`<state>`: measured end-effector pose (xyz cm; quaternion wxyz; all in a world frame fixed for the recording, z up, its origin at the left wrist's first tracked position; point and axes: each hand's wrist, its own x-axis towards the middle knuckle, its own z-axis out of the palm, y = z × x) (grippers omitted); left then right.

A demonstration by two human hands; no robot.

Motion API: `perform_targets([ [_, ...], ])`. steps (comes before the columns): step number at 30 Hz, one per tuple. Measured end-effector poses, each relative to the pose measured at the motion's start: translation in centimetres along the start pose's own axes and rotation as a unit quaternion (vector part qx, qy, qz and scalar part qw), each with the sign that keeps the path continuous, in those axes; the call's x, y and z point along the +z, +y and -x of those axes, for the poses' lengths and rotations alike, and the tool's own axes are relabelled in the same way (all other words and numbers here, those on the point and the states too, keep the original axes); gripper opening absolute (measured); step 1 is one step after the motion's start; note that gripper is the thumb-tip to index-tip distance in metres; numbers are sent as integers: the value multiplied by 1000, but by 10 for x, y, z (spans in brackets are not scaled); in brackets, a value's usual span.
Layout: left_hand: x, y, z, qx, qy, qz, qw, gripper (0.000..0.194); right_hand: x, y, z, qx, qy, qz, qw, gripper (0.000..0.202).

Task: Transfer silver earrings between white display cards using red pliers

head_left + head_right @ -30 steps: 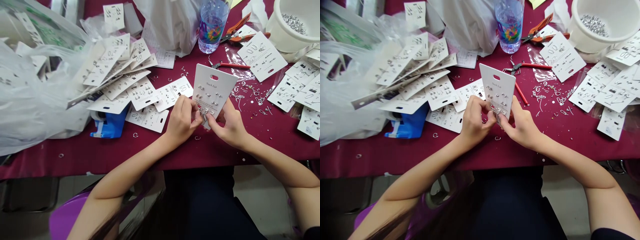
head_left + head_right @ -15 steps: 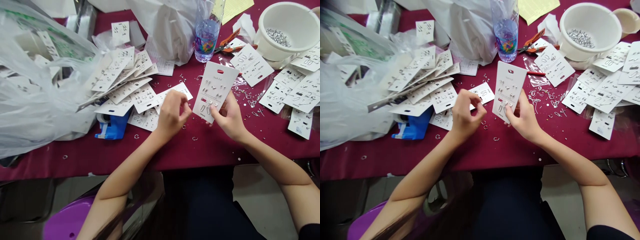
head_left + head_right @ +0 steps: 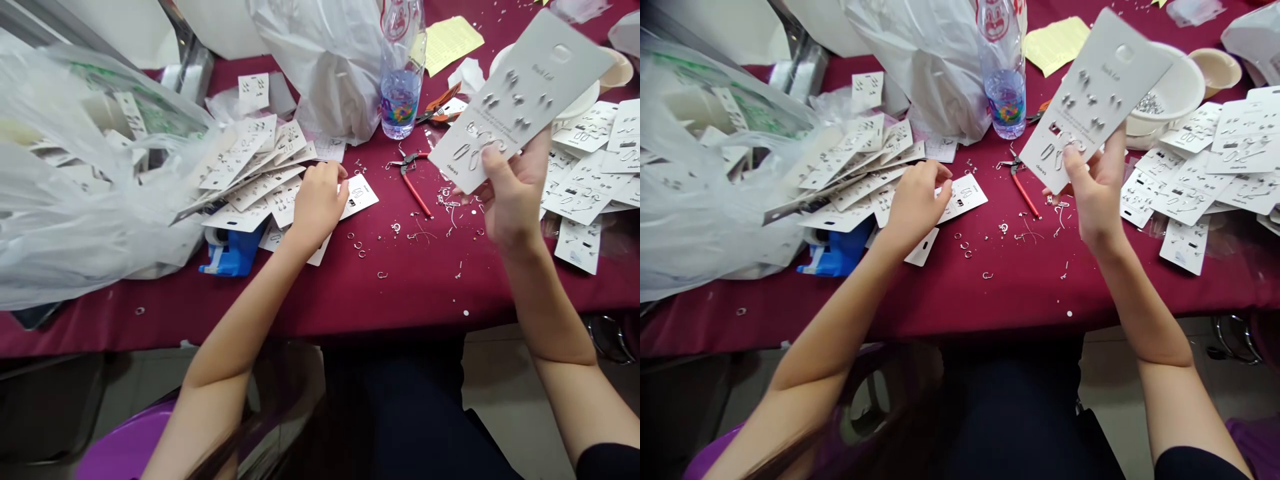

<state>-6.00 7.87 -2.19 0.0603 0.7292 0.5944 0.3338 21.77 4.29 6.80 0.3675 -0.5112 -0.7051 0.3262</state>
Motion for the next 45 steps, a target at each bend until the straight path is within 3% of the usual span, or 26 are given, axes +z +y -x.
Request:
perform_targets([
  [3,10,-4,-24,1,-44,-7,999,13,-8,4,1,-26,119,-132,984,67],
  [7,27,-6,-52,-34,-109,-30,993,14,-12,19,5,-1,81,-207,975,66],
  [12,35,-11,-69,-61,-153,-11,986,17,-18,32,21,80,-50,-195,976,50],
  [16,33,-17,-77,-99,-193,19,976,21,-9,31,40,199,-238,-208,928,48],
  [19,27,-14,-74,-86,-178,37,980,21,5,22,50,213,-353,-203,888,42],
  [21,20,-5,-66,-77,-149,59,984,19,13,15,53,198,-386,-164,886,37],
  [24,2,15,-47,-75,-131,121,981,18,17,7,49,141,-357,-9,924,36],
  [28,-22,41,-18,-56,-164,239,955,10,14,13,22,48,-220,204,953,37],
  [33,-37,53,11,-79,-210,397,890,12,19,24,-18,-10,-113,261,959,29],
  [36,-41,54,21,-100,-213,447,863,22,29,21,-30,-47,-117,243,962,24],
  [38,-44,53,25,-91,-217,466,853,27,35,21,-36,-56,-131,272,952,33],
  [42,-49,51,31,-71,-214,491,842,27,40,35,-51,56,-189,383,903,87],
  [45,-53,50,34,-65,-205,493,843,24,39,45,-59,121,-213,414,877,105],
])
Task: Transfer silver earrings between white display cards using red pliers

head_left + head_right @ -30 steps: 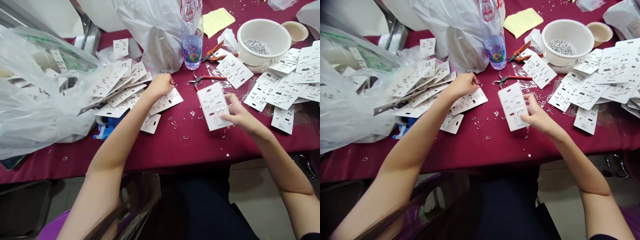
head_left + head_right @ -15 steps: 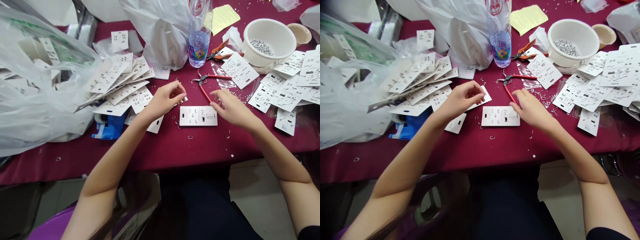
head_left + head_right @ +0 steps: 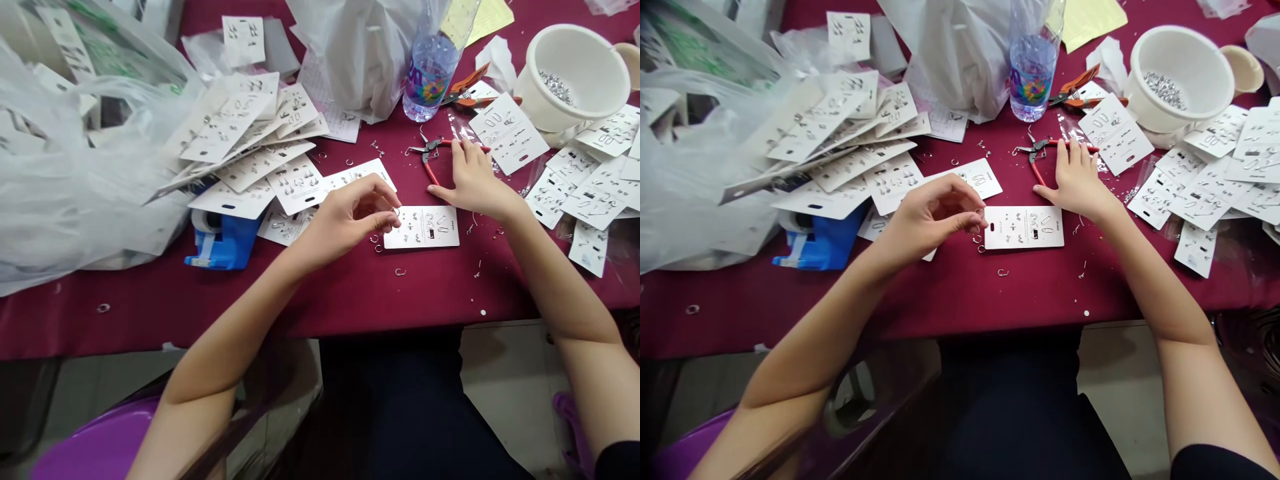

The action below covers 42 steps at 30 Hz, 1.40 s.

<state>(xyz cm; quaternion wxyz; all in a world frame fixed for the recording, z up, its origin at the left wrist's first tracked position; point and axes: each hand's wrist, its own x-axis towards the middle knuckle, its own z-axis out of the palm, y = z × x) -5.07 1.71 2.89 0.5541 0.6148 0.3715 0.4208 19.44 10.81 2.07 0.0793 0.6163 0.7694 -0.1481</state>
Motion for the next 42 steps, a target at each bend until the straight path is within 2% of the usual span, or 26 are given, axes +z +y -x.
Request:
perform_targets([
  [4,0,4,2,33,18,2,999,24,-2,6,-5,9,7,11,1000,115],
  [6,1,6,2,42,28,7,999,25,-2,10,-8,3,27,17,999,113],
  [8,1,7,2,48,33,11,998,26,2,16,-14,0,63,15,998,97],
  [10,0,7,1,52,38,13,998,25,9,22,-20,-11,121,-3,993,72],
  [12,0,5,-1,54,45,17,997,25,14,26,-25,-48,191,-37,980,52],
  [14,-1,2,-2,50,55,31,997,26,15,25,-25,-83,241,-77,964,41],
  [18,-2,-5,-5,34,80,74,993,29,-5,11,-7,-63,259,-108,958,29],
  [20,-1,-6,-6,29,94,80,992,30,-18,3,10,-57,275,-162,946,14],
  [21,0,-7,-6,26,100,83,991,30,-24,-1,20,-59,271,-221,935,7],
  [22,1,-7,-6,23,104,87,991,30,-27,-5,30,-71,249,-302,918,9],
  [24,2,-7,-5,17,105,100,989,27,-29,-11,50,-118,149,-477,858,28],
  [25,3,-6,-5,16,103,106,989,26,-27,-14,59,-144,85,-525,835,31],
  [26,4,-6,-5,17,102,111,988,25,-23,-16,66,-162,29,-551,818,31],
  [29,7,-5,-2,27,107,121,987,22,-7,-18,81,-234,-72,-567,787,29],
  [32,9,-6,0,50,118,124,984,19,4,-16,87,-268,-131,-531,793,30],
  [36,10,-7,2,52,126,114,984,24,7,-16,92,-281,-176,-431,839,38],
  [39,11,-6,2,43,116,111,986,27,8,-20,93,-305,-162,-373,861,40],
  [42,11,-6,2,17,103,101,989,32,10,-22,92,-318,-144,-374,859,37],
])
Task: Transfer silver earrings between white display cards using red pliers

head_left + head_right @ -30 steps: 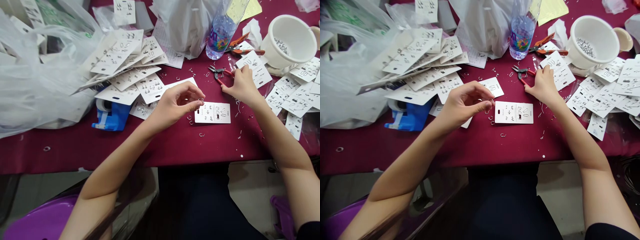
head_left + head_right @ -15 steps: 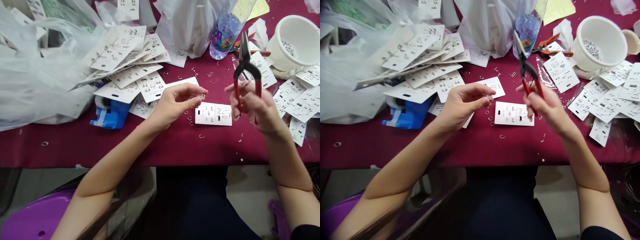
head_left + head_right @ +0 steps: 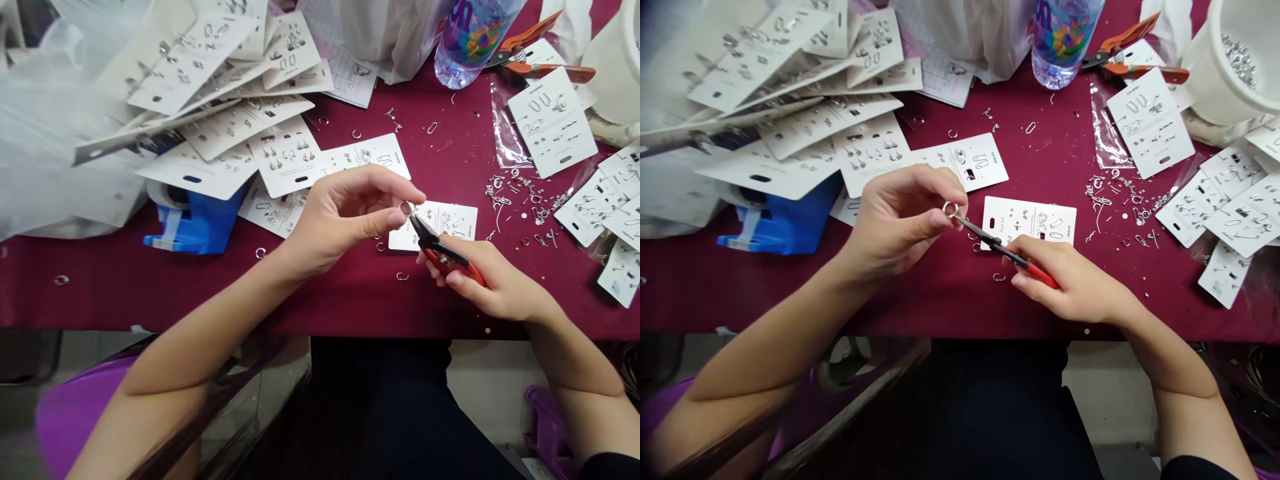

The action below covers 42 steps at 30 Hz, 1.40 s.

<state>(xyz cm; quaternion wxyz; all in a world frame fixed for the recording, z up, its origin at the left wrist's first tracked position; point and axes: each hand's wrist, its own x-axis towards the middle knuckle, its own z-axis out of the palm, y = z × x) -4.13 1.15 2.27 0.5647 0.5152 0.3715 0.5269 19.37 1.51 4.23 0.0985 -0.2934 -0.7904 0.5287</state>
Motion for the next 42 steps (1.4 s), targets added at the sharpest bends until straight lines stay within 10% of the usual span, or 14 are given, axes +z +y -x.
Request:
perform_targets([
  [23,-2,-1,6,-51,-37,-15,998,39,-1,-1,0,-8,11,26,1000,25],
  [42,-10,11,7,144,-94,-56,984,9,3,-1,-2,-52,33,171,983,6],
])
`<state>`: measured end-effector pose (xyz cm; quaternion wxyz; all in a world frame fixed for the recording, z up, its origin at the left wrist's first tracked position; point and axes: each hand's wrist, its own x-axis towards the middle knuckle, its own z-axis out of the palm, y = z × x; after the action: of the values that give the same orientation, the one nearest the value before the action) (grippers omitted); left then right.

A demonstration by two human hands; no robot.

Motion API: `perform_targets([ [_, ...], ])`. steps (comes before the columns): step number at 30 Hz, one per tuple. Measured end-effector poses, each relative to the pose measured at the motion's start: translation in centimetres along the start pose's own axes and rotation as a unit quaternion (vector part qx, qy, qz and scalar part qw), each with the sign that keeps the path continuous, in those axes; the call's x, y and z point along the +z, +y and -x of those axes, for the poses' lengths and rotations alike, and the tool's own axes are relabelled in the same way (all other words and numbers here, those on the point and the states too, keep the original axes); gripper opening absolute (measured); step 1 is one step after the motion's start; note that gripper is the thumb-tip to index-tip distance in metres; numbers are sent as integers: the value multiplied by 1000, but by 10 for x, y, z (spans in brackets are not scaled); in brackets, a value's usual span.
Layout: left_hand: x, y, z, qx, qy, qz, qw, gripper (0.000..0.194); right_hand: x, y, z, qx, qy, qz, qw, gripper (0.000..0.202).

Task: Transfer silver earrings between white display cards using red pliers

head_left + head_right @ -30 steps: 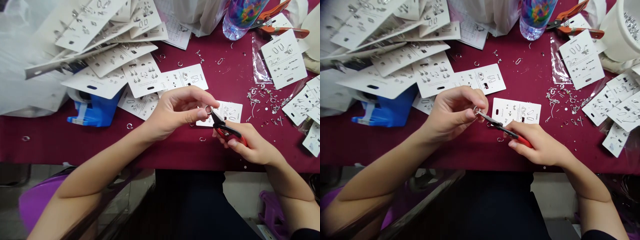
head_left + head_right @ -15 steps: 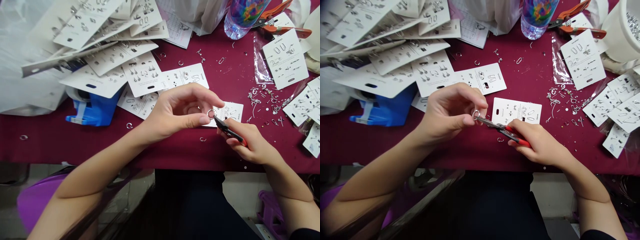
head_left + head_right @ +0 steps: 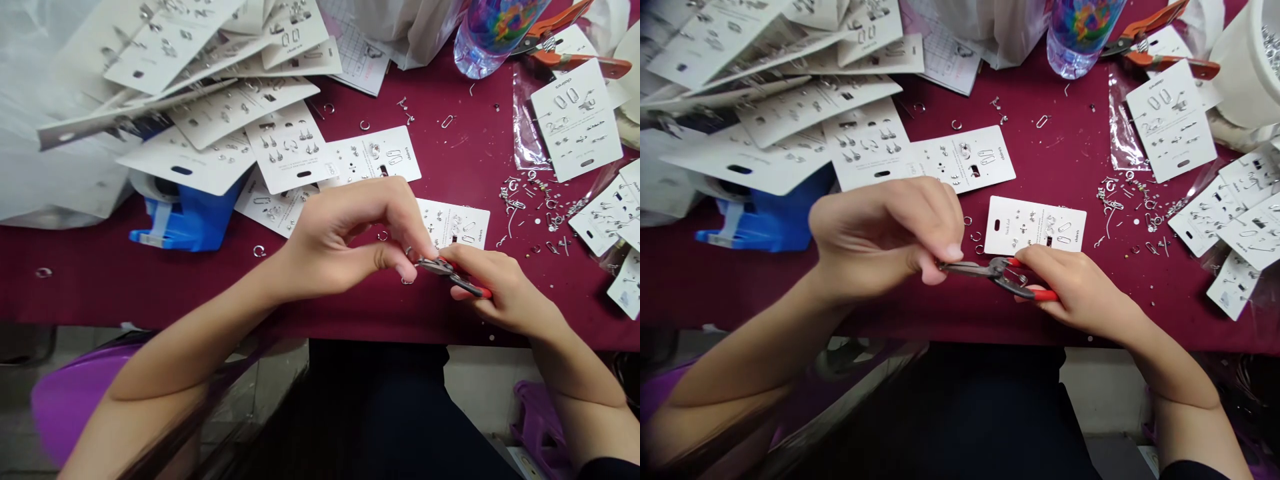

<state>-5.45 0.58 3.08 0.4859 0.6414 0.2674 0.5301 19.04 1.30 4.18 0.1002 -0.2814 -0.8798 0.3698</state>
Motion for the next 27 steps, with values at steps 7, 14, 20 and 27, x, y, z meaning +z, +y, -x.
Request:
perform_targets([
  [7,-6,8,-4,-145,-67,69,985,20,-8,2,2,8,-24,-10,1000,8],
  [14,-10,12,-12,-179,-234,49,954,40,-10,-2,-1,-7,-75,-43,996,5],
  [20,-9,12,-13,-199,-248,64,946,46,-8,1,1,-28,-72,-82,994,11],
  [27,-6,13,-12,-160,-254,78,951,38,-6,1,-2,-15,-139,-195,971,21],
])
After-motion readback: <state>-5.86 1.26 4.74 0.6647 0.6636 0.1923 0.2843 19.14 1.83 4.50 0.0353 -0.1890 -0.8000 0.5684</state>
